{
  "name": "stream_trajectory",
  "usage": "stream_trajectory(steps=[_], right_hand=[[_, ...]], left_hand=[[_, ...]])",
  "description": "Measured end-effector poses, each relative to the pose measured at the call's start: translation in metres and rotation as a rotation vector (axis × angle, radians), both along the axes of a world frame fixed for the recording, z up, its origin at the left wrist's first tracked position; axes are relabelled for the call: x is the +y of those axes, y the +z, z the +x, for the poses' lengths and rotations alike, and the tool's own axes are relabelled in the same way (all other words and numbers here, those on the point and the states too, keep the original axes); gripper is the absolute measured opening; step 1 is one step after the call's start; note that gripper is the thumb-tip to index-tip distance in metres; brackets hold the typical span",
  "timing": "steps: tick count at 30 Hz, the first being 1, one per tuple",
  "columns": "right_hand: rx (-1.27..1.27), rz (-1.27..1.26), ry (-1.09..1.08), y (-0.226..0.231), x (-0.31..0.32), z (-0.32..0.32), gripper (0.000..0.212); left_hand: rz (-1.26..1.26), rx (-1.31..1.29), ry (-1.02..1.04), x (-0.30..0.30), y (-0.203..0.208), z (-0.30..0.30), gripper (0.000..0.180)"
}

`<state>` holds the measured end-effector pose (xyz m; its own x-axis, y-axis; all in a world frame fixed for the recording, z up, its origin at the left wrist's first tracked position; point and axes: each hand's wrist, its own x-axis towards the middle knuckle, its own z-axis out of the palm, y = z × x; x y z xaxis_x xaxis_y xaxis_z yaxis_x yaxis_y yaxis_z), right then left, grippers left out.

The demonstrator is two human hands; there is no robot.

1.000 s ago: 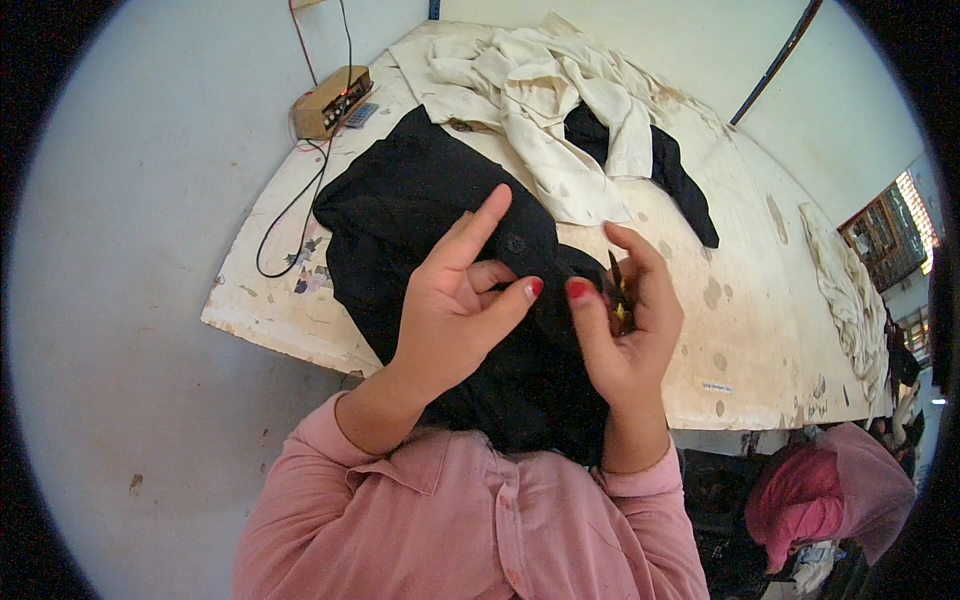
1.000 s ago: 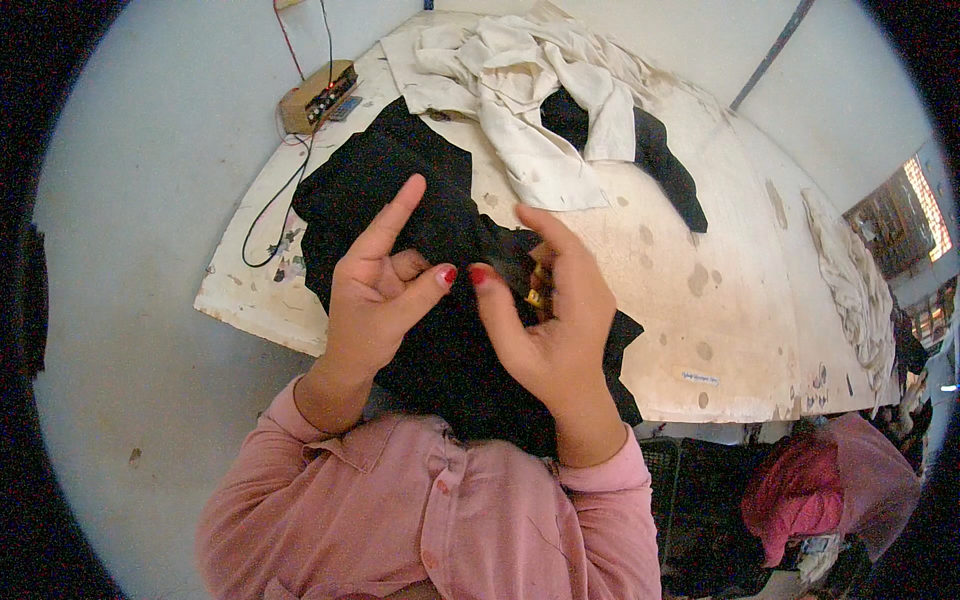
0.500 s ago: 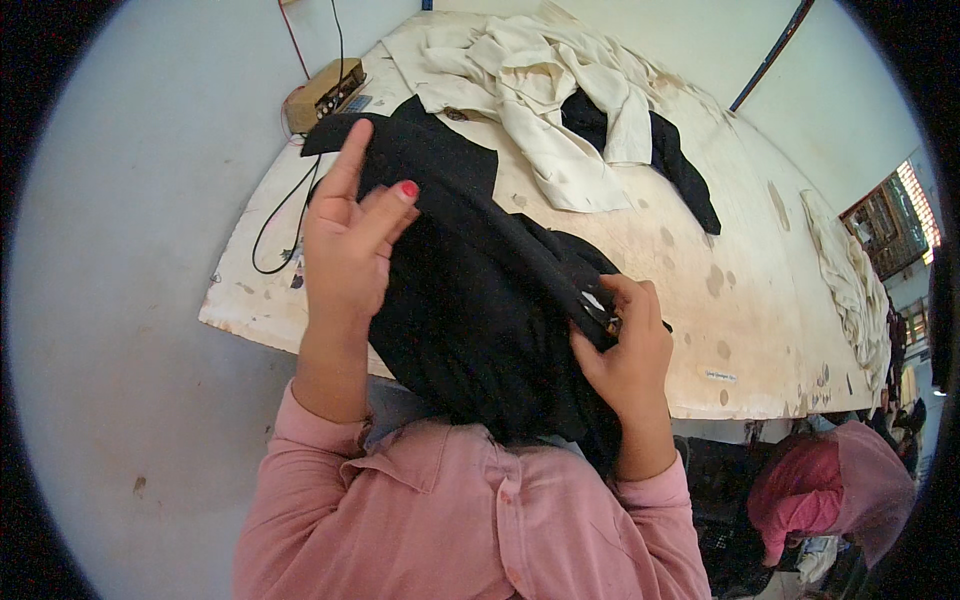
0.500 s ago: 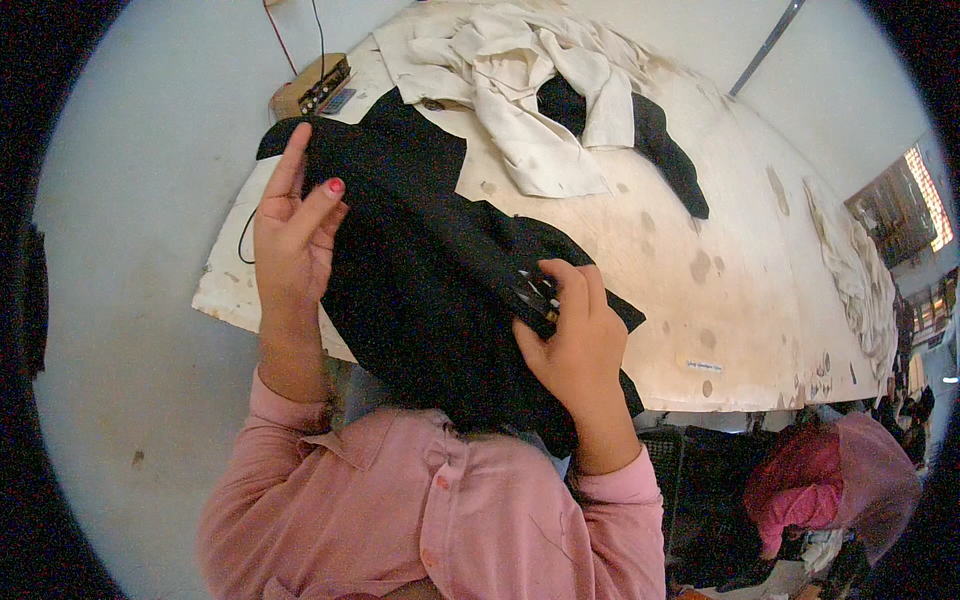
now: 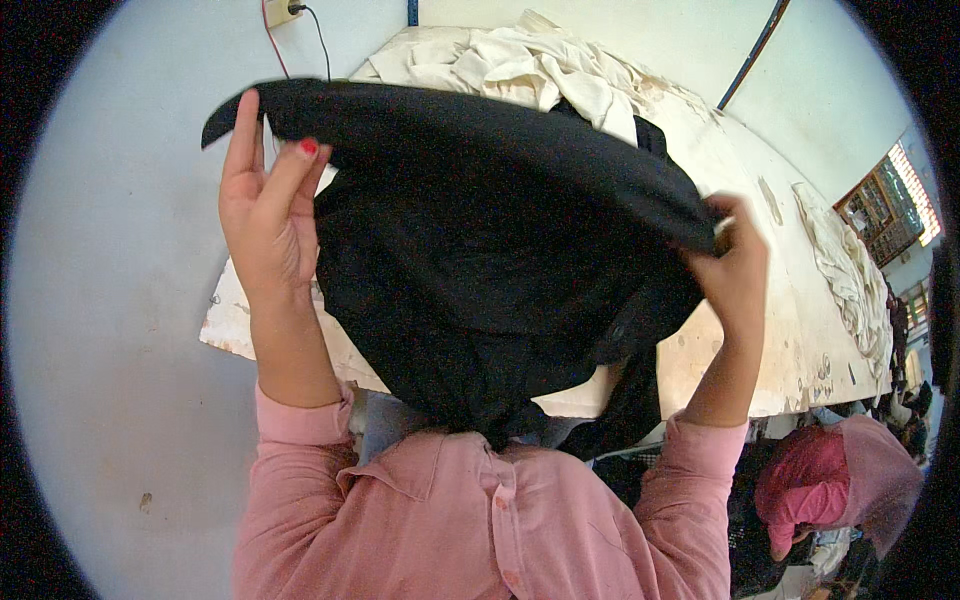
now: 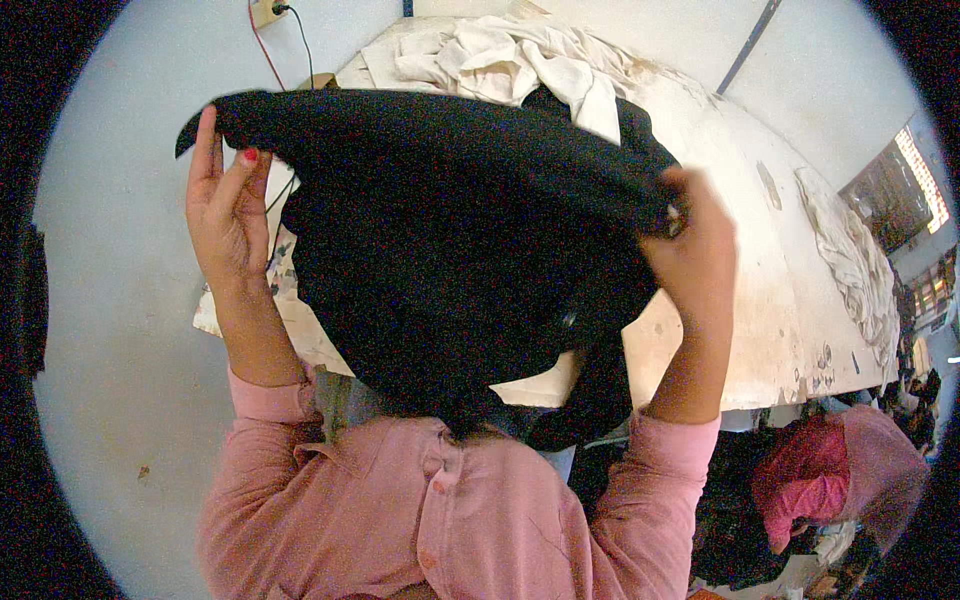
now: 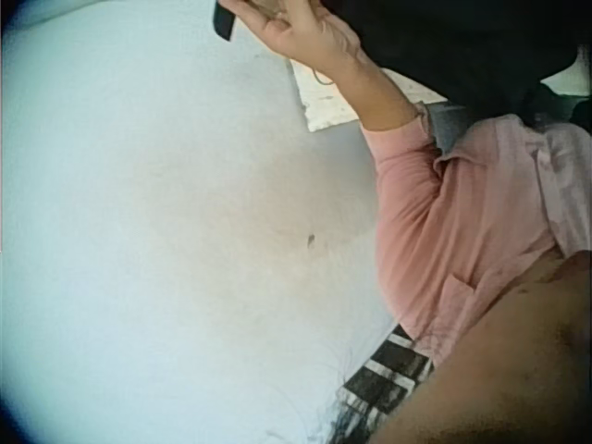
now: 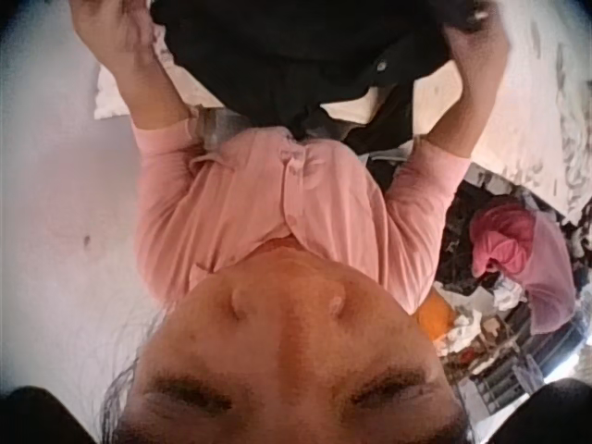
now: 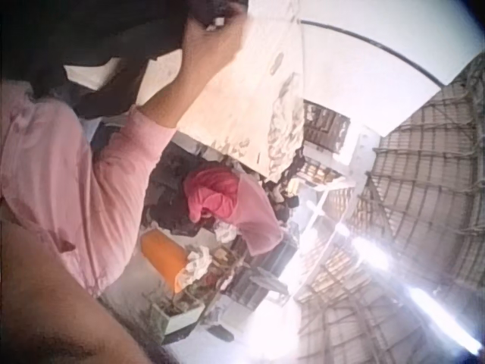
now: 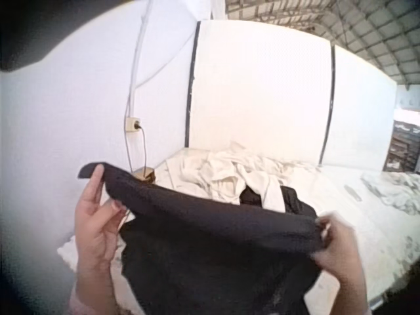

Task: The person uses small scissors to trim loose threads and excess fabric from a black garment. They repeatedly lift, turn, and smooth the garment to access different areas, then fold it and place it on the table.

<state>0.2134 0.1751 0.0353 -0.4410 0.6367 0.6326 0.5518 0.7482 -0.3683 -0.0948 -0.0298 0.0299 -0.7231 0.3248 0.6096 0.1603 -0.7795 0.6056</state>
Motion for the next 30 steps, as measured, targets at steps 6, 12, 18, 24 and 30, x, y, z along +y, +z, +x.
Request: stream_trajectory(steps=[6,12,18,24,30], right_hand=[[0.197,-0.844,0.473,-0.051,0.013,0.025,0.015],[0.362,-0.929,0.504,-0.057,0.009,0.028,0.024],[-0.063,-0.259,0.249,-0.059,-0.005,0.009,0.063],[0.095,-0.179,-0.211,-0.050,0.029,0.028,0.045],[0.612,-0.967,0.469,-0.063,0.068,0.093,0.020]], left_hand=[[-0.203,-0.118,0.076,-0.015,-0.047,-0.032,0.067],[-0.229,-0.115,0.108,-0.016,-0.052,-0.032,0.066],[-0.349,-0.055,0.294,-0.014,-0.054,-0.043,0.051],[-0.673,0.395,0.964,-0.038,-0.035,-0.075,0.016],[-0.557,0.760,0.909,-0.031,-0.033,-0.095,0.028]])
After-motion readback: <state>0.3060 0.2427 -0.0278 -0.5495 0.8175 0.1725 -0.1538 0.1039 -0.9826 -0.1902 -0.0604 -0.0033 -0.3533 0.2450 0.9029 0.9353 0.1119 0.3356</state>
